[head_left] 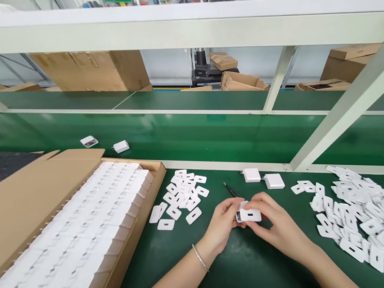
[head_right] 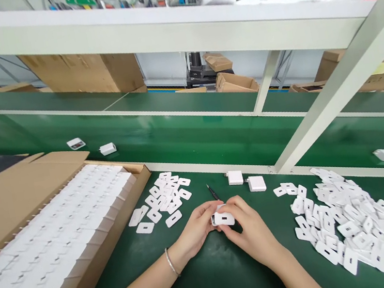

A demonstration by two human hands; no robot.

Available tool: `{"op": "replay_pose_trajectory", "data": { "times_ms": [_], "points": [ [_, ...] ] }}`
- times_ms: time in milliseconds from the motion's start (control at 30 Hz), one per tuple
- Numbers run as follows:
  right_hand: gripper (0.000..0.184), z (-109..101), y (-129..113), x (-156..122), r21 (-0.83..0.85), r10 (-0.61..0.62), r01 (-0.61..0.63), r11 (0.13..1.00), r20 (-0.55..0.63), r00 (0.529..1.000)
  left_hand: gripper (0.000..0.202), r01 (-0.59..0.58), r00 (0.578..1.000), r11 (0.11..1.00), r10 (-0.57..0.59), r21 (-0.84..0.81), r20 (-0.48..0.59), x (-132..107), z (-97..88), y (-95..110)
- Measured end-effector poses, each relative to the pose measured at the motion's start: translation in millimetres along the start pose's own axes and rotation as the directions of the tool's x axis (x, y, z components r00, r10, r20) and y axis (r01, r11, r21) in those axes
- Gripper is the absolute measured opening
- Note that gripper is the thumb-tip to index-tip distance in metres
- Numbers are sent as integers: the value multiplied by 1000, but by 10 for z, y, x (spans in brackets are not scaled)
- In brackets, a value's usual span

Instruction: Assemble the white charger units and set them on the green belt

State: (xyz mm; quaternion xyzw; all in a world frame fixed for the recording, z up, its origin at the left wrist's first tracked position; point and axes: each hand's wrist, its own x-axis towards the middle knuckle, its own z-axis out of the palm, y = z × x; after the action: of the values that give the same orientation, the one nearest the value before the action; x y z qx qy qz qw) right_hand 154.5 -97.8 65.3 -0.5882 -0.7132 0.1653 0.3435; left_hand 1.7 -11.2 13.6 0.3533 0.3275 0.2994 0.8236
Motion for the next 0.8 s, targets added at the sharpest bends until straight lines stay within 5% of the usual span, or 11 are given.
{"op": "replay_pose_trajectory", "data": {
  "times_ms": [200, 500, 633, 800],
  "points": [
    [23, 107, 179, 75, 93, 26, -22, 995, -43, 999, 54, -22, 994, 987, 38, -157, 103, -32, 8, 19],
    [25, 208, 298, -23, 111, 18, 4, 994, -194, 981, 39, -207, 963, 978, 199, 25, 179, -83, 45, 1],
    [35, 235, 387, -61, 190, 116, -71, 979, -238, 964, 38, -234, 959, 972, 226, 27, 171, -76, 40, -5],
    [34, 315, 455, -105, 418, 243, -192, 888, -71, 968, 37, -237, 957, 971, 230, 19, 178, -80, 31, -15]
  ]
}}
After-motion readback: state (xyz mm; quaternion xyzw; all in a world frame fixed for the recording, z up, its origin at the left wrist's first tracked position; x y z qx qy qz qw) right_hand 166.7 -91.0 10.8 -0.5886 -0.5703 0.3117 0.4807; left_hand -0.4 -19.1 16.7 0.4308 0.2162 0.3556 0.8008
